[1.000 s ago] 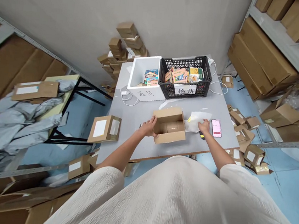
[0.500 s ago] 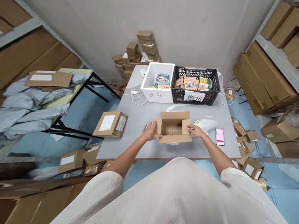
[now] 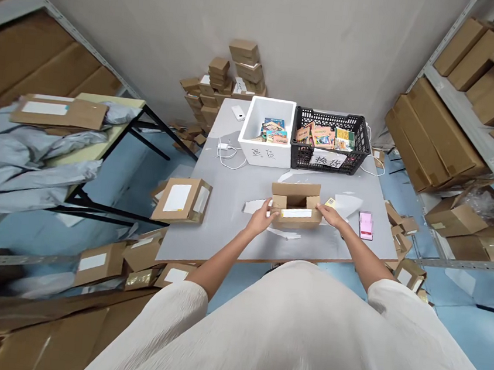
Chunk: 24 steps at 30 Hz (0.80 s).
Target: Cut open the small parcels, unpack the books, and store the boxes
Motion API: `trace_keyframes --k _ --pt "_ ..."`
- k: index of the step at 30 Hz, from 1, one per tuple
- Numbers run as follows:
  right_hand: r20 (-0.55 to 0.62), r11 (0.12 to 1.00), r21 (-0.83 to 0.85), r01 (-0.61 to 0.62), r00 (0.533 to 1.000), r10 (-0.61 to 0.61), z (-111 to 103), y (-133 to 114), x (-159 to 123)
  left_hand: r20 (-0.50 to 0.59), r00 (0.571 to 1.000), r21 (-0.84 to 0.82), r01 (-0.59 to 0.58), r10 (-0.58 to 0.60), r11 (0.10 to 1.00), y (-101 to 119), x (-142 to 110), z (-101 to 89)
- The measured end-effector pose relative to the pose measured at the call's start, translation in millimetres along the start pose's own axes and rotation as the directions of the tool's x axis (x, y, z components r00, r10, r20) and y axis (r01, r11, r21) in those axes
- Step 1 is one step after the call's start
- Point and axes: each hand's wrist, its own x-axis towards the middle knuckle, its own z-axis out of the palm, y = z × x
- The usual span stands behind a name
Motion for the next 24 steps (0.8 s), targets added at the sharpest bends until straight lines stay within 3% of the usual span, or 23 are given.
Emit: trace_keyframes --k 3,6,10,12,18,24 --pt "-0.055 0.998 -0.049 0.036 0.998 -0.039 7.9 -2.5 -8.2 -0.116 0.992 -0.03 0.047 -0.05 0.998 -0.4 8.1 4.6" --pt "-0.157 0.994 -0.101 0.053 0.985 -0.068 16.4 -8.5 -12.1 -0.167 0.986 -0.025 -0.018 0.013 1.0 1.1 9.9 4.1" --pt "-0.281 0.986 -0.123 0.113 0.949 -0.144 26.3 -24.1 -5.8 -0.263 0.952 -0.021 -0.17 0.159 0.985 0.7 10.9 -12.8" --pt "-0.315 0.976 -0.139 0.164 0.928 -0.201 34.3 -34.8 3.0 -0.31 0.934 -0.004 -0.189 0.179 0.982 -2.3 14.2 -26.7" --pt "-0.295 0.942 -0.181 0.283 0.898 -0.327 84.1 -68.5 44.6 -0.379 0.921 0.052 -0.079 0.093 0.996 -29.2 30.9 -68.2" --pt "-0.171 0.943 -0.129 0.306 0.93 -0.325 141.8 -80.9 82.6 -0.415 0.91 0.115 0.038 0.013 0.993 -69.5 35.3 -91.7"
